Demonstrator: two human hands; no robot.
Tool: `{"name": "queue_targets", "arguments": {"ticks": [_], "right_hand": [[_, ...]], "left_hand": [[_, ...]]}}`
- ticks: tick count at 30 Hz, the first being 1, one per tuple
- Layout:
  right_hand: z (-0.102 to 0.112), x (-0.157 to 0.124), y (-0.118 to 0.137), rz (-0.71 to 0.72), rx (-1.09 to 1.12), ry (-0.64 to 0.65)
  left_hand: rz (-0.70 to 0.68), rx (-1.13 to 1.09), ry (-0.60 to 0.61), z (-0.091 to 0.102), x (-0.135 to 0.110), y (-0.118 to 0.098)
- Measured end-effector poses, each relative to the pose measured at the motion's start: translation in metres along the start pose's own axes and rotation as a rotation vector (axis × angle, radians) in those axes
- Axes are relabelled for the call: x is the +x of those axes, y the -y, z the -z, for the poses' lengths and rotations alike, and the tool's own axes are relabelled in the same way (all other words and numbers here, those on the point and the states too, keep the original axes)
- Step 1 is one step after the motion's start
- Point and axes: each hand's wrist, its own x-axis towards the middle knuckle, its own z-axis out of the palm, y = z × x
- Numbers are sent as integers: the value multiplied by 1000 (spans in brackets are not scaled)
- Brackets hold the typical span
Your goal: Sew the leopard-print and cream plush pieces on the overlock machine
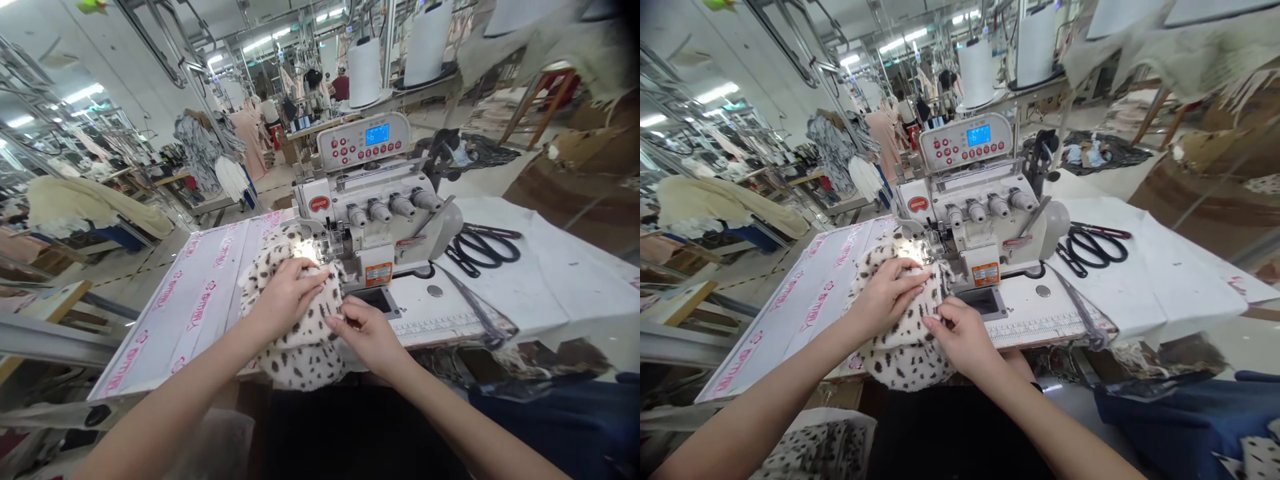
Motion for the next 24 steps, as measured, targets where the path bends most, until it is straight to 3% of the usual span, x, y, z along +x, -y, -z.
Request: {"name": "queue_targets", "arguments": {"ticks": [3,6,9,15,24], "right_hand": [[1,6,1,4,-21,-3],[1,7,1,-1,-30,-2],[0,2,-2,-23,-12,2],[-2,-2,-7,-46,43,-18],[3,17,-6,12,15,-91]], "left_hand": [[-39,-3,-4,1,3,8],[-108,-55,-88,-1,3,13],[-85,-150,-154,-4,2,13],[32,-206,-71,-2,4,12],[134,-230,-29,5,18,16]]}}
